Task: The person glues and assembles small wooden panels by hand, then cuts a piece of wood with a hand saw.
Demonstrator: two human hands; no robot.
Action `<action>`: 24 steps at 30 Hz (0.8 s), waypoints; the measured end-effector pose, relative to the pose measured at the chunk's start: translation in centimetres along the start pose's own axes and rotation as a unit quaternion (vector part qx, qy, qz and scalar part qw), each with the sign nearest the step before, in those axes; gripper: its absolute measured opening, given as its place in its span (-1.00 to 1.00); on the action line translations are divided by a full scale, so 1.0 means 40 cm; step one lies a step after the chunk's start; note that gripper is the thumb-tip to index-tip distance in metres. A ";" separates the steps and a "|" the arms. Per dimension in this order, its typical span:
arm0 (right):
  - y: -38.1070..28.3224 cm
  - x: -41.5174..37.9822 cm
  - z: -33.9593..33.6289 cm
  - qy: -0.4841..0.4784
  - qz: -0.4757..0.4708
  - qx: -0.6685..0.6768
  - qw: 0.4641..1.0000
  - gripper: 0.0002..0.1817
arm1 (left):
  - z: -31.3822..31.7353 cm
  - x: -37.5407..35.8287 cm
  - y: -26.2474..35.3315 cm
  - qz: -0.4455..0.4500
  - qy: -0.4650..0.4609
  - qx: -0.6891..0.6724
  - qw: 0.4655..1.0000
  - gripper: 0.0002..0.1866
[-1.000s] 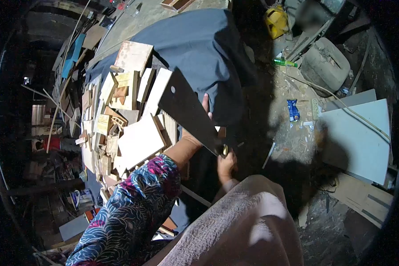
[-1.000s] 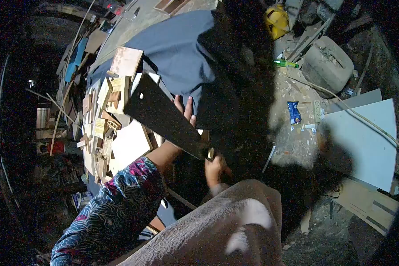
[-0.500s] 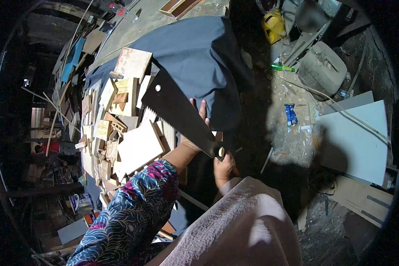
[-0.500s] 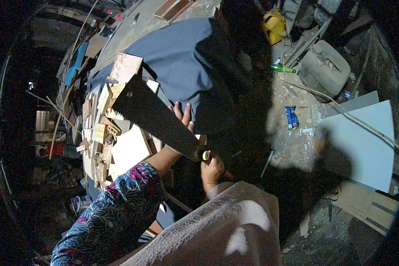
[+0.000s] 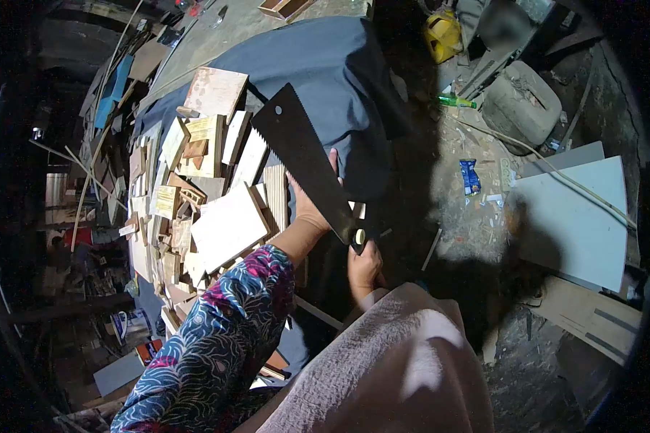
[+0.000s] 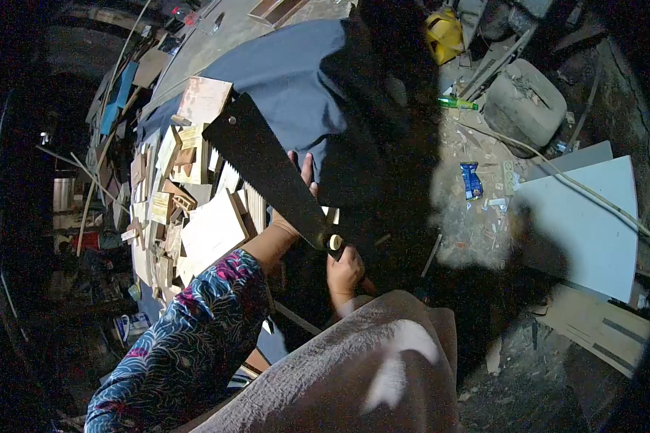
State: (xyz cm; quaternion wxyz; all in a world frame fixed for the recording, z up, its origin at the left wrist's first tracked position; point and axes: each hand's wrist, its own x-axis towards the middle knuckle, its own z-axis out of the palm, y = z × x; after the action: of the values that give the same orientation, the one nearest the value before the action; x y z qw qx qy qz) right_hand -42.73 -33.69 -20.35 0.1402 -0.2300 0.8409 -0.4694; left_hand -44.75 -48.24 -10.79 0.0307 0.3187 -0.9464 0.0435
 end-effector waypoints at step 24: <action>-0.204 0.002 -0.174 -0.123 0.181 0.048 0.975 -0.57 | -0.020 -0.007 0.022 -0.059 -0.025 -0.011 0.998 -0.46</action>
State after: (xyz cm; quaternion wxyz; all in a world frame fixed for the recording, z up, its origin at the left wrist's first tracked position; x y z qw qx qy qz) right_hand -43.85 -32.38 -9.75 0.3364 -0.1233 0.8211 -0.4444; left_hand -45.02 -47.29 -10.06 0.0134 0.3747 -0.9268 0.0230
